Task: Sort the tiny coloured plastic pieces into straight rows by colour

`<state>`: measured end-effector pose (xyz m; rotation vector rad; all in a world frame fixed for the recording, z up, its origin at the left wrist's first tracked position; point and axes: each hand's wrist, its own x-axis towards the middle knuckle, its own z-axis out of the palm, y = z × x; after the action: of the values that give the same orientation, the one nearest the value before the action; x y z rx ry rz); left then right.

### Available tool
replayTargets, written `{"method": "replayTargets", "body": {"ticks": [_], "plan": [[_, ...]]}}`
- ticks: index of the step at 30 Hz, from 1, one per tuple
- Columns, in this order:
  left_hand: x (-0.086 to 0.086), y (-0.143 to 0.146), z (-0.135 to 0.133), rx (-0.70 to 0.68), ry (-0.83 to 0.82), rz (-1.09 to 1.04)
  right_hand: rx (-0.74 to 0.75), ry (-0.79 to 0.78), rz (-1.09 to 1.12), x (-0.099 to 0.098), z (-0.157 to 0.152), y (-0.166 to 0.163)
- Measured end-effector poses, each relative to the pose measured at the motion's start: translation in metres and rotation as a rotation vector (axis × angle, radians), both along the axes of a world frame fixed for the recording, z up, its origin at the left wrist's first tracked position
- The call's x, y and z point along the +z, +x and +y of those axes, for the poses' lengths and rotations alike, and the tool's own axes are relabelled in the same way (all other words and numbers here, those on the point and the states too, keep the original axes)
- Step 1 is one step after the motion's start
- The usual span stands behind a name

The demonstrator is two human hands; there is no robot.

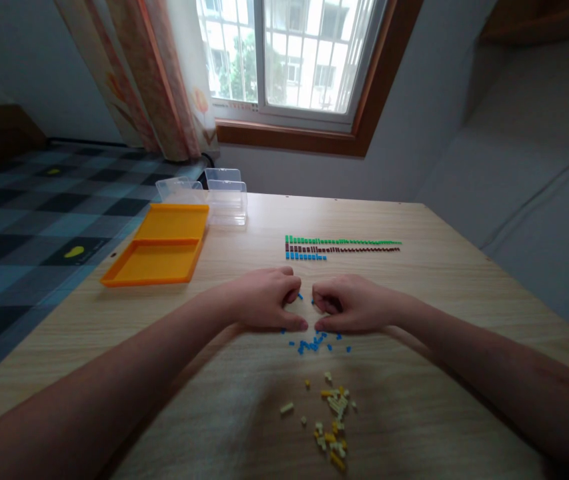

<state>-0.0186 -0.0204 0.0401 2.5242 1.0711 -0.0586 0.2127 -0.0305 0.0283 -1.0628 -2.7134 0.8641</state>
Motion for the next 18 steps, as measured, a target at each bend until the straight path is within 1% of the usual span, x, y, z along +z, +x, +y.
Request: {"method": "replayTargets", "body": {"ticks": [5, 7, 8, 11, 13, 18], "plan": [[0.000, 0.000, 0.000, -0.015, -0.004, 0.003, -0.126, 0.050, 0.007, -0.006, -0.002, -0.006], [0.000, 0.000, -0.001, -0.016, 0.000, 0.004, -0.150, 0.057, 0.014, -0.006, -0.002, -0.006], [0.000, -0.001, -0.001, -0.018, 0.000, 0.006, -0.139, 0.044, 0.017, -0.005, -0.002, -0.006], [0.001, -0.001, -0.001, -0.023, -0.005, 0.019, -0.044, -0.013, 0.010, 0.001, -0.002, -0.002], [0.003, 0.000, -0.002, -0.022, -0.013, 0.025, 0.005, -0.018, -0.017, 0.005, -0.004, 0.000], [0.004, 0.000, -0.002, -0.025, -0.016, 0.021, 0.025, 0.001, -0.092, 0.009, -0.006, 0.001]]}}
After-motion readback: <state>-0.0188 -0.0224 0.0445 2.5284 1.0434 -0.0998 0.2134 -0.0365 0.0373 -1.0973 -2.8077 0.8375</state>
